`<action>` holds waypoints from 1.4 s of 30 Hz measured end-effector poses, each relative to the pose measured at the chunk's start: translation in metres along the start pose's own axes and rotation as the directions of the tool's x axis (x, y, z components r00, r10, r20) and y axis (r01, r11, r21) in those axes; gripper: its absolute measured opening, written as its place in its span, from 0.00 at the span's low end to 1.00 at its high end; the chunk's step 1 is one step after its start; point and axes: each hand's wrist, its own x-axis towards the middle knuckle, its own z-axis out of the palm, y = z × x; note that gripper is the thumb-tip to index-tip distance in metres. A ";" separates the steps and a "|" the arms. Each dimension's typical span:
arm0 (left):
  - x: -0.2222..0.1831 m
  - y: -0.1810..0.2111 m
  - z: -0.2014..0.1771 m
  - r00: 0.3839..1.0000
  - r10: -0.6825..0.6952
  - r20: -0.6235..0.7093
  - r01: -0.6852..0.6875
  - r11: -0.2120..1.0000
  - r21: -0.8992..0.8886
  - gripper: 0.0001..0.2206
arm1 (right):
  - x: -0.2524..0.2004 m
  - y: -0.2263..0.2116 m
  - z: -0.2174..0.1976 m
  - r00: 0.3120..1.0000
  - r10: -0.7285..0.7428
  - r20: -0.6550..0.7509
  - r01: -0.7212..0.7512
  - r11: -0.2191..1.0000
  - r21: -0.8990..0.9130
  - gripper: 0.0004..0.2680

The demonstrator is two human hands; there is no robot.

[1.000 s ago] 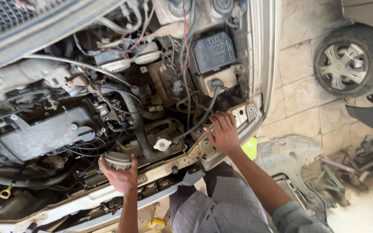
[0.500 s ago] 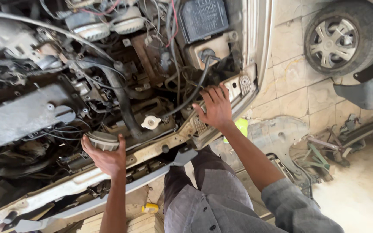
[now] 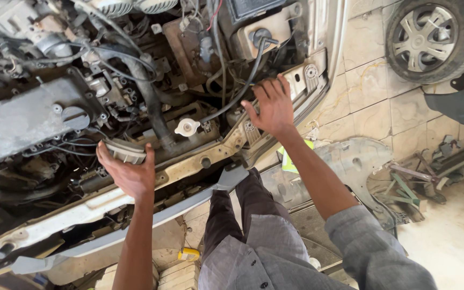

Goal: The person works on a car engine by hand and using a tool. The person handles engine components, clears debris from the bay, and uses a T-handle wrench to tighten or loosen bolts near the fluid reservoir and electrical components.

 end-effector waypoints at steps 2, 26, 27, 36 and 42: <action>0.000 -0.002 0.001 1.000 0.018 -0.014 -0.018 1.000 -0.011 0.51 | 0.000 -0.001 0.001 1.000 -0.016 -0.014 0.015 1.000 -0.024 0.16; 0.007 -0.001 -0.005 0.988 -0.111 0.103 0.114 0.993 -0.022 0.49 | -0.001 -0.005 0.007 0.997 -0.046 -0.063 0.041 0.996 -0.084 0.11; 0.008 -0.001 -0.006 0.985 -0.128 0.114 0.131 0.991 -0.024 0.49 | 0.000 -0.005 0.006 0.997 -0.044 -0.058 0.039 0.995 -0.087 0.11; 0.008 0.000 -0.007 0.981 -0.155 0.116 0.161 0.986 -0.045 0.49 | 0.001 -0.006 0.007 0.999 -0.021 -0.039 0.016 0.994 -0.109 0.11; 0.003 -0.016 0.006 0.996 -0.081 0.028 0.083 0.994 -0.066 0.50 | 0.005 -0.010 0.001 0.999 -0.024 -0.030 0.021 0.993 -0.115 0.11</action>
